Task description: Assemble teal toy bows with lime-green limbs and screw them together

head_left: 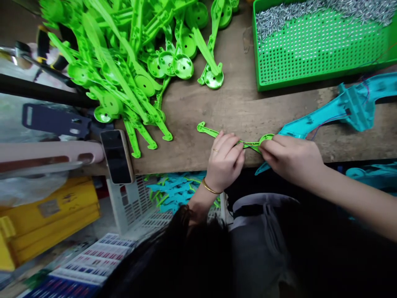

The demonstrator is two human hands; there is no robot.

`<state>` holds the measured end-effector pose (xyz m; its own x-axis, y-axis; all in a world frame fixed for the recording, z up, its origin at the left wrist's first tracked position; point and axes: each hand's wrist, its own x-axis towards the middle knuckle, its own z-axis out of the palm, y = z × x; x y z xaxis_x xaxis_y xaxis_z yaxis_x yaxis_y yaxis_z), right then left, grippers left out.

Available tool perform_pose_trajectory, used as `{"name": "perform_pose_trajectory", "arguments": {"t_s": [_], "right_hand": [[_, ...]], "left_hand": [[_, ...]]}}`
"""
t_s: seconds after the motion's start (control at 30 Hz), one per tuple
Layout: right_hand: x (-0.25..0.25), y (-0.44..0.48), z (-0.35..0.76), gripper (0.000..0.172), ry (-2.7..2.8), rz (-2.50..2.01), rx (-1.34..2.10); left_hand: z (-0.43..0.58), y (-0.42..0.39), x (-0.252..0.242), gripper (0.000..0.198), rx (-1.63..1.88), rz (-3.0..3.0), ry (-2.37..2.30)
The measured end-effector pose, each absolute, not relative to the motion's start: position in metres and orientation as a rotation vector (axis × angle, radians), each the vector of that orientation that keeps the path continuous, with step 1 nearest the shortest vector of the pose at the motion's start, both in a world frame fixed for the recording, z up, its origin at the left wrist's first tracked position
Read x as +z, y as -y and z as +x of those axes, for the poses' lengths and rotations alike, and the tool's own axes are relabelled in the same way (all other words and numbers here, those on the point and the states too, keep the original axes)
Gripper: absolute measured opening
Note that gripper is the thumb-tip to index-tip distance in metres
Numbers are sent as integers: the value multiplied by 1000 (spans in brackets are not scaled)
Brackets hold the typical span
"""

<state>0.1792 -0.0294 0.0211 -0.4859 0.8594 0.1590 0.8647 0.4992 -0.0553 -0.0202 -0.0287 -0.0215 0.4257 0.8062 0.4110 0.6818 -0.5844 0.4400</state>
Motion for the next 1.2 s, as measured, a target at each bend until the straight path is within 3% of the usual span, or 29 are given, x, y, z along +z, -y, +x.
{"name": "perform_pose_trajectory", "arguments": {"t_s": [0.27, 0.53, 0.93, 1.2], "right_hand": [[26, 21, 186, 19, 2690, -1338, 41], [24, 22, 185, 21, 2434, -1799, 341], [23, 20, 170, 29, 2558, -1906, 254], [37, 10, 201, 26, 2449, -1845, 699]], "left_hand": [[-13, 31, -28, 16, 925, 2409, -1232], [-16, 30, -28, 17, 911, 2404, -1192], [-7, 35, -22, 21, 778, 2484, -1243], [-1, 35, -21, 24, 695, 2501, -1288]]}}
